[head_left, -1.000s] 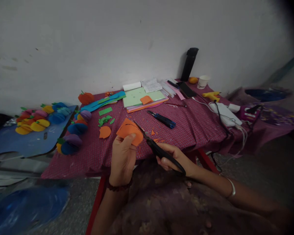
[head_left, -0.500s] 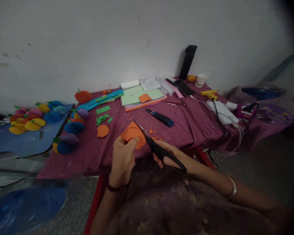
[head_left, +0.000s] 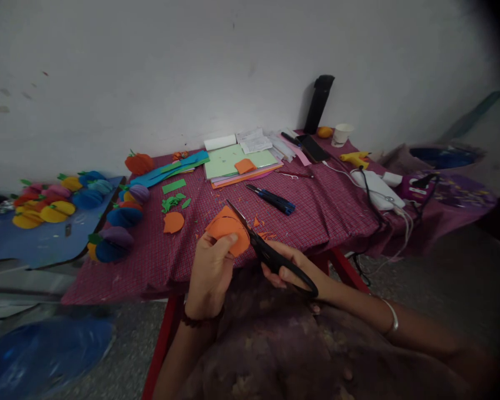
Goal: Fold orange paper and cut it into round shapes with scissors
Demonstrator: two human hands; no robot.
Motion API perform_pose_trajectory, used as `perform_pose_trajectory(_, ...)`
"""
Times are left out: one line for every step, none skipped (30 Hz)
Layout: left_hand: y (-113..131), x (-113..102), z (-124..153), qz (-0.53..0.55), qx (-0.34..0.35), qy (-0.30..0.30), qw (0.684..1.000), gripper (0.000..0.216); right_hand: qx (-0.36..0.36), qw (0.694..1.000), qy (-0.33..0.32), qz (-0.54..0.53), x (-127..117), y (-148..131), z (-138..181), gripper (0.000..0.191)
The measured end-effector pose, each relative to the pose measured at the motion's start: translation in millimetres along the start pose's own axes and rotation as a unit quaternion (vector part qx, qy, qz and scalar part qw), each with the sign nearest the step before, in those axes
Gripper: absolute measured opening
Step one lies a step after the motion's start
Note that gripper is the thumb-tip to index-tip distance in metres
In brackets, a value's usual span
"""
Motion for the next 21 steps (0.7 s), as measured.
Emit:
perform_pose_trajectory(-0.4, 0.3, -0.1, 0.001, -0.006, -0.004, 1.000, 0.018, 0.003, 1.000, -0.001, -0.002, 0.0, 0.2, 0.2, 0.052)
perform_pose_trajectory(-0.6, 0.3, -0.3, 0.000, -0.011, -0.009, 1.000, 0.018, 0.008, 1.000, -0.001, -0.006, -0.1, 0.4, 0.4, 0.051)
perform_pose_trajectory(-0.7, -0.1, -0.5, -0.001, -0.015, -0.012, 1.000, 0.018, 0.013, 1.000, -0.003, -0.010, 0.0, 0.5, 0.5, 0.050)
perform_pose_trajectory(-0.6, -0.6, -0.8, -0.004, -0.019, -0.014, 1.000, 0.018, 0.020, 1.000, -0.002, -0.014, 0.1, 0.6, 0.6, 0.050)
perform_pose_trajectory(-0.2, -1.3, -1.1, -0.006, -0.020, -0.014, 1.000, 0.017, 0.027, 0.999, 0.000, -0.017, 0.1, 0.6, 0.7, 0.050)
perform_pose_trajectory(0.4, -2.1, -1.3, -0.007, -0.021, -0.015, 1.000, 0.017, 0.034, 0.999, 0.003, -0.019, 0.2, 0.5, 0.8, 0.050)
perform_pose_trajectory(0.9, -2.7, -1.3, -0.009, -0.021, -0.015, 1.000, 0.018, 0.038, 0.999, 0.007, -0.019, 0.3, 0.1, 0.9, 0.050)
perform_pose_trajectory(1.5, -3.1, -1.2, -0.009, -0.021, -0.016, 1.000, 0.018, 0.043, 0.999, 0.011, -0.019, 0.6, -0.4, 1.0, 0.050)
perform_pose_trajectory(1.9, -3.4, -1.0, -0.009, -0.021, -0.017, 1.000, 0.018, 0.044, 0.999, 0.013, -0.018, 0.9, -1.1, 1.2, 0.050)
perform_pose_trajectory(2.2, -3.4, -0.8, -0.009, -0.021, -0.019, 1.000, 0.018, 0.046, 0.999, 0.014, -0.017, 1.4, -1.7, 1.3, 0.050)
perform_pose_trajectory(2.3, -3.4, -0.6, -0.010, -0.021, -0.021, 1.000, 0.018, 0.047, 0.999, 0.015, -0.017, 1.8, -2.2, 1.4, 0.050)
perform_pose_trajectory(2.3, -3.3, -0.5, -0.012, -0.021, -0.023, 0.999, 0.017, 0.047, 0.999, 0.015, -0.016, 2.1, -2.5, 1.5, 0.050)
perform_pose_trajectory(2.3, -3.2, -0.6, -0.014, -0.020, -0.027, 0.999, 0.016, 0.047, 0.999, 0.015, -0.016, 2.2, -2.8, 1.6, 0.051)
perform_pose_trajectory(2.3, -3.1, -1.0, -0.017, -0.019, -0.030, 0.999, 0.015, 0.048, 0.999, 0.015, -0.017, 1.9, -3.0, 1.6, 0.051)
perform_pose_trajectory(2.3, -3.3, -1.6, -0.020, -0.020, -0.034, 0.999, 0.015, 0.048, 0.999, 0.015, -0.019, 1.4, -3.4, 1.7, 0.052)
perform_pose_trajectory(2.4, -3.6, -2.6, -0.023, -0.021, -0.036, 0.999, 0.014, 0.050, 0.998, 0.014, -0.020, 0.7, -3.8, 1.9, 0.053)
perform_pose_trajectory(2.6, -4.2, -3.8, -0.026, -0.023, -0.038, 0.999, 0.015, 0.053, 0.998, 0.011, -0.018, -0.2, -4.2, 2.2, 0.054)
perform_pose_trajectory(2.7, -4.8, -5.0, -0.032, -0.028, -0.039, 0.998, 0.015, 0.058, 0.998, 0.006, -0.012, -1.3, -4.6, 2.6, 0.055)
perform_pose_trajectory(2.9, -5.5, -6.3, -0.038, -0.033, -0.039, 0.998, 0.016, 0.064, 0.998, 0.002, -0.002, -2.7, -4.8, 3.2, 0.057)
perform_pose_trajectory(2.9, -6.1, -7.3, -0.047, -0.038, -0.039, 0.997, 0.017, 0.068, 0.998, 0.000, 0.009, -4.4, -4.9, 3.6, 0.058)
perform_pose_trajectory(2.7, -6.4, -7.9, -0.057, -0.042, -0.041, 0.997, 0.018, 0.072, 0.997, -0.001, 0.022, -6.4, -4.9, 4.0, 0.061)
Point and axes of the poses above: each hand's wrist, its own z-axis away from the middle knuckle, its own x-axis out of the palm, y = z × x, the point moved 5 cm from there along -z, towards the middle knuckle, and after that the axes turned 15 degrees about y, right-handed, at the moved point
